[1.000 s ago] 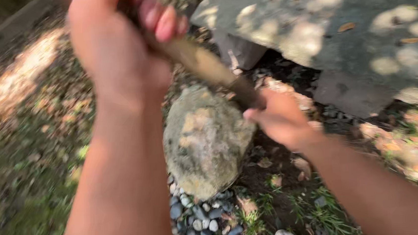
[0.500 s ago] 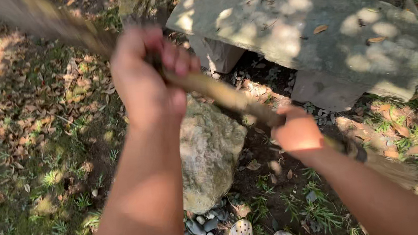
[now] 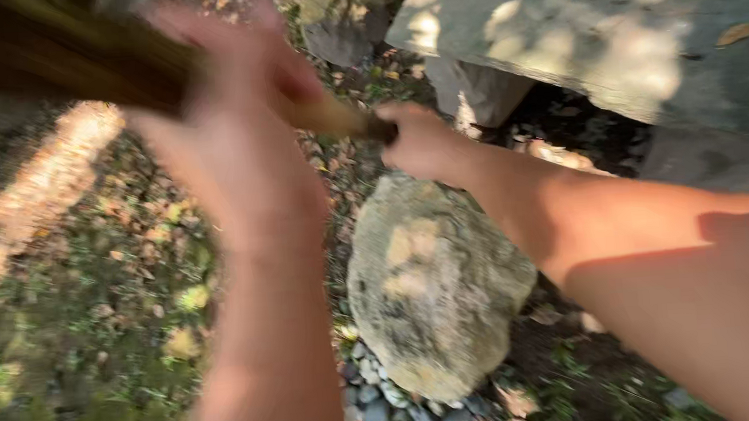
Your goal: The person sweeps leaves and debris from a grassy and rocky ground surface using a broom.
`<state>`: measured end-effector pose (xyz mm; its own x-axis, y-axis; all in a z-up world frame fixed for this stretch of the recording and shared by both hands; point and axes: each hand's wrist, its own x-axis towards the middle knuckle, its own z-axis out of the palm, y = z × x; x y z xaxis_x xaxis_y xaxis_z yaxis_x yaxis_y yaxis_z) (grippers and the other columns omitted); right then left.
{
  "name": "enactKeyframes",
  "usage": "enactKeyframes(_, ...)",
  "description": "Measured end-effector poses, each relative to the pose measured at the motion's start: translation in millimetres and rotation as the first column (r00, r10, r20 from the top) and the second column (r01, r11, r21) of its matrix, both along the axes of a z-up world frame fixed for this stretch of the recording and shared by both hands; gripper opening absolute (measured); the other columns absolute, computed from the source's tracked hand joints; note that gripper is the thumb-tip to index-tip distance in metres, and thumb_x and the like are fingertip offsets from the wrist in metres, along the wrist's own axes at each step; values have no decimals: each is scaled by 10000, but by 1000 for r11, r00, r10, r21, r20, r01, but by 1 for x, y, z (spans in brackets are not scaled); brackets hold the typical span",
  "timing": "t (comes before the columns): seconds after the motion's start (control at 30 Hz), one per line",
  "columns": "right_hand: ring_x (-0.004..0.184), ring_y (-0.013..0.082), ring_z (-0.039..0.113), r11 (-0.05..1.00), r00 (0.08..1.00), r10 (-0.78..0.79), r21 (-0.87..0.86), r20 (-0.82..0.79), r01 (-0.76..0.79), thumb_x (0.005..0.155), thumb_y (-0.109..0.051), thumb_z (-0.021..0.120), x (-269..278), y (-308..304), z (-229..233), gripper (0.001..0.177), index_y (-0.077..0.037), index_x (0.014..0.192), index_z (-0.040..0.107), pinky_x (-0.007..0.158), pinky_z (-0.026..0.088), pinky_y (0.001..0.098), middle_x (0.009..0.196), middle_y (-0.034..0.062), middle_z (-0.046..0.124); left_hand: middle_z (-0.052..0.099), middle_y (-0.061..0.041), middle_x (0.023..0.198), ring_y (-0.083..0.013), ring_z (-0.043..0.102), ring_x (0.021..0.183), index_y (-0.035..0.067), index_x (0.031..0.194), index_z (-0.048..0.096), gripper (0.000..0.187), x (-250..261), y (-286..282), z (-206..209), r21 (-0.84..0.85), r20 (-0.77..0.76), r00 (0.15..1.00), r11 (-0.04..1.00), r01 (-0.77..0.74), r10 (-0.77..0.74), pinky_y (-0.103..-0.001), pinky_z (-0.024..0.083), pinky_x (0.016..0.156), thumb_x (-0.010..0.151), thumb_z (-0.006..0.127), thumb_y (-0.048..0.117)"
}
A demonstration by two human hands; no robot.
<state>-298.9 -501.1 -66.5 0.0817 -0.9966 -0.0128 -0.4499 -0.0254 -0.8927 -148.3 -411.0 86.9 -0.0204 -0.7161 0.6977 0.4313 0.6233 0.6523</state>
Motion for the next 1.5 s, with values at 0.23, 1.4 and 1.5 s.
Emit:
enactKeyframes(0.23, 822, 231, 657, 992, 970, -39, 105, -238, 66, 854, -197, 735, -30, 76, -65, 354, -69, 1174, 652, 744, 509, 406, 885, 96, 678, 484, -40, 655, -167, 475, 561, 96, 758, 446, 242, 13, -10, -29, 336, -131, 991, 941, 48, -4, -377, 472, 561, 887, 619, -13)
enactKeyframes(1.4, 627, 233, 647, 903, 899, -347, 165, -268, 397, 827, -102, 657, -63, 122, -38, 372, -88, 1193, 723, 584, 473, 388, 738, 123, 697, 521, -55, 587, -190, 544, 478, 61, 729, 521, 168, -27, -8, -13, 365, -172, 982, 921, 133, -74, -366, 505, 475, 885, 578, 37)
enactKeyframes(1.5, 593, 221, 633, 928, 921, -367, -116, -129, 354, 756, -43, 686, -45, 126, -2, 486, 7, 1236, 633, 514, 477, 404, 731, 138, 676, 536, -89, 648, -268, 609, 590, 50, 816, 574, 347, 22, -29, 18, 120, -81, 980, 974, 192, -183, -430, 555, 608, 1074, 471, 258)
